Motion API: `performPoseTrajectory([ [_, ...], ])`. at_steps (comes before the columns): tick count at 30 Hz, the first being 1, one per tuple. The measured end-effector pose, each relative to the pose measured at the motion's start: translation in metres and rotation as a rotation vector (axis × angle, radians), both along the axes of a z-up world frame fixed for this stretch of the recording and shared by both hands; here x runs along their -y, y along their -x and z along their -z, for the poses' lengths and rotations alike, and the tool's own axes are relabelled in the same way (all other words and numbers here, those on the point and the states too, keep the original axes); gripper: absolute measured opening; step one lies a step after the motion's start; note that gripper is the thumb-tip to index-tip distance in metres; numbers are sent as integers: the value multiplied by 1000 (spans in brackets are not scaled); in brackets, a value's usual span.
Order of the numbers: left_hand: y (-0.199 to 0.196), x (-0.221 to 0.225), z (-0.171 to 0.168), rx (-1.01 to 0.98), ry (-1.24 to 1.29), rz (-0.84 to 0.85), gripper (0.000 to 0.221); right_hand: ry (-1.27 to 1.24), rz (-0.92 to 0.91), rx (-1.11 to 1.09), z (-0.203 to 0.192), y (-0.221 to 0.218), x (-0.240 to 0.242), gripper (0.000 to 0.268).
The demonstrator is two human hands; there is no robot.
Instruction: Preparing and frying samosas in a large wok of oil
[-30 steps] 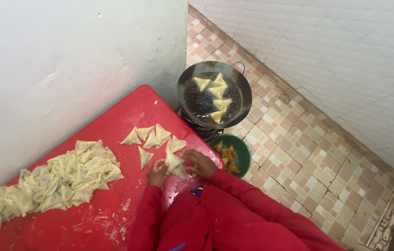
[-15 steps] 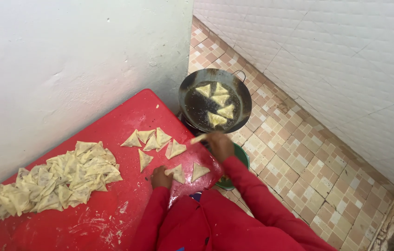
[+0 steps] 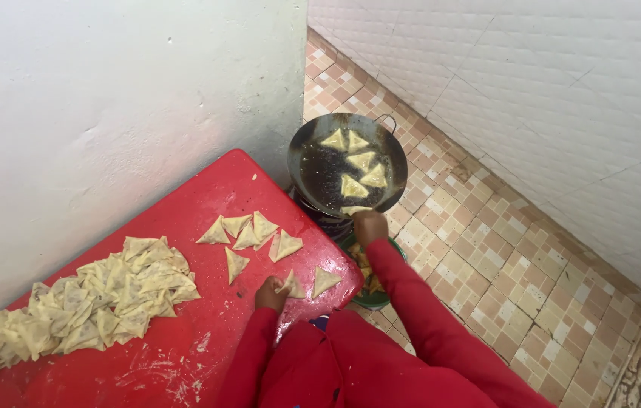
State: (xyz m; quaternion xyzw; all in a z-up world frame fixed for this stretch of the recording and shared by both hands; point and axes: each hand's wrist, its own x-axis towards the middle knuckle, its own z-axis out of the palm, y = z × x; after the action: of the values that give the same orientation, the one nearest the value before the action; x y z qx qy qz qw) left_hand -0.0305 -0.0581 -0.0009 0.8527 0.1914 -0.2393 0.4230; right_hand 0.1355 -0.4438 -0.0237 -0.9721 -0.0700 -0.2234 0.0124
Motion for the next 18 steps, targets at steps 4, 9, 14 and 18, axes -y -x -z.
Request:
performPoseTrajectory([
  [4,-1,1,-16,60,781,-443,53,-370,-174,-265,-124,110,-89,13],
  [9,3,7,-39,-54,1114,-489,60,-666,-768,-473,-124,158,-137,46],
  [14,7,9,-38,-86,1102,-548,57,-593,-791,-319,-116,151,-140,18],
  [18,12,8,-38,-131,1128,-538,51,-574,-781,-344,-90,142,-128,15],
])
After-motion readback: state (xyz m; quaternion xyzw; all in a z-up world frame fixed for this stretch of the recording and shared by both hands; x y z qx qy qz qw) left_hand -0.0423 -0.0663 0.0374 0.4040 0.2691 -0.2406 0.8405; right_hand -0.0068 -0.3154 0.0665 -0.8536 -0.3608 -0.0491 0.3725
